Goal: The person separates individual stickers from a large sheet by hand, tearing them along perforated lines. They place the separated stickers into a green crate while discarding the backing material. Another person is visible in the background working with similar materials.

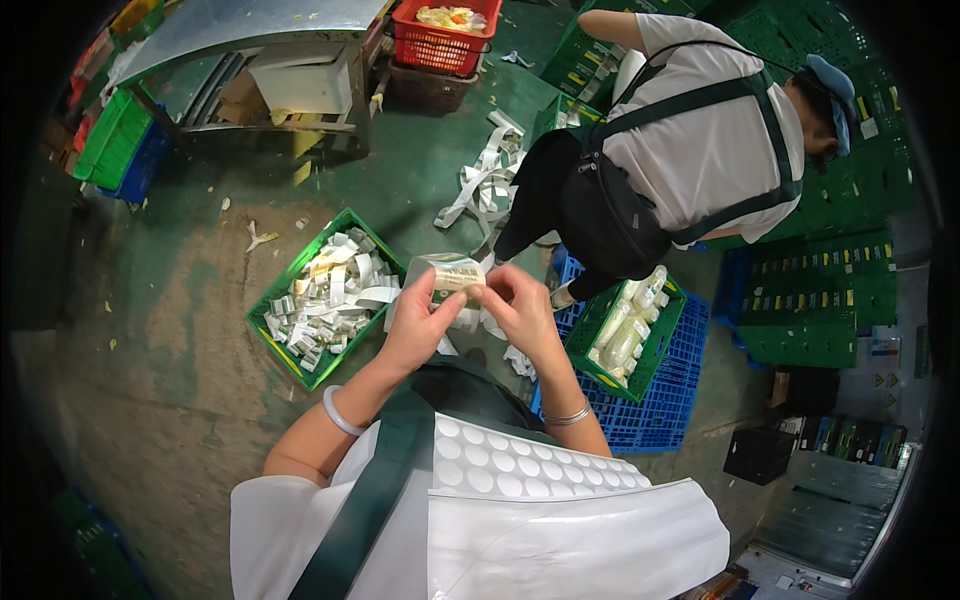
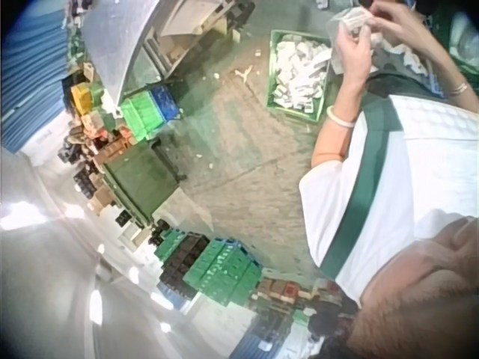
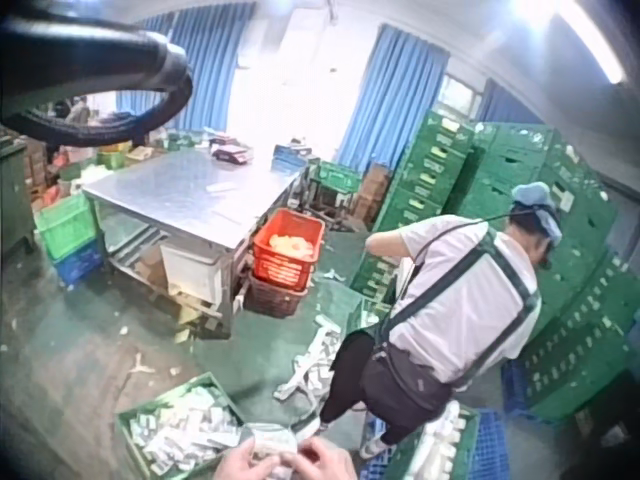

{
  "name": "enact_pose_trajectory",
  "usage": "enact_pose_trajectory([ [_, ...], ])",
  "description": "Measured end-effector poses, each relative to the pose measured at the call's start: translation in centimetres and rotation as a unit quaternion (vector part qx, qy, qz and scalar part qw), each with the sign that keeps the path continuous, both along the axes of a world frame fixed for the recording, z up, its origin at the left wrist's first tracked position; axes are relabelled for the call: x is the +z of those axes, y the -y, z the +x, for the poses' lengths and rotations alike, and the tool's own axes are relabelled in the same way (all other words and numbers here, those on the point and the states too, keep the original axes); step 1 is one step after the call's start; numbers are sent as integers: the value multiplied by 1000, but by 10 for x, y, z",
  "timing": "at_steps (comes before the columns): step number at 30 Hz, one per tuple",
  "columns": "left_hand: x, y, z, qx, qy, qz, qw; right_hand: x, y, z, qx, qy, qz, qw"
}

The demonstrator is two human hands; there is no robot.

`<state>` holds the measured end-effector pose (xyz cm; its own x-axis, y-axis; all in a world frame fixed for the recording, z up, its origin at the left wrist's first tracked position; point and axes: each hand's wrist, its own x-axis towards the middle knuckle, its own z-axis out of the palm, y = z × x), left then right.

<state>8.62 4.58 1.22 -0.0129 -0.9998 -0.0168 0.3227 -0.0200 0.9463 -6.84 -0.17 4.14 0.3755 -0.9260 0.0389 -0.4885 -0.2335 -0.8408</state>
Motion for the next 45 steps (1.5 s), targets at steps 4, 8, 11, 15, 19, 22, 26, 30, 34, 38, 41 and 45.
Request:
enact_pose_trajectory([
  [4, -7, -3, 3, -128, -92, 71, 985, 1, 8, 1, -45, 260, 246, 933],
  [8, -16, -4, 2, -153, -94, 126, 976, -2, 23, -1, -140, 337, 220, 905],
  [11, -26, -3, -5, -61, -85, 122, 987, 4, 9, 5, -95, 286, 229, 925],
  [15, -16, -2, -11, -27, -109, 89, 990, -2, 1, 16, -71, 188, 123, 972],
  [19, -23, -1, -11, -15, -36, 72, 997, 10, -8, 28, -49, 54, -134, 988],
  [22, -19, -1, -9, -4, -11, 55, 998, 14, -7, 18, -71, -64, -267, 959],
  [26, -7, -2, -5, -69, -56, 78, 993, 5, -1, -7, 16, 52, 118, 991],
  [30, 6, -17, -4, -389, -171, 145, 893, 5, 39, -8, -71, 305, 151, 938],
  [34, 9, -25, -26, -565, 1, -22, 824, 19, 95, -47, -115, 373, 112, 914],
  [38, 54, -6, 33, -252, -71, -143, 955, 101, 37, -69, -16, 257, -17, 966],
  [41, 112, -7, 74, -112, -119, -437, 884, 147, -40, -126, 240, 549, -130, 790],
  [45, 163, -53, 70, -9, 38, -598, 800, 181, -59, -112, 308, 289, -316, 849],
])
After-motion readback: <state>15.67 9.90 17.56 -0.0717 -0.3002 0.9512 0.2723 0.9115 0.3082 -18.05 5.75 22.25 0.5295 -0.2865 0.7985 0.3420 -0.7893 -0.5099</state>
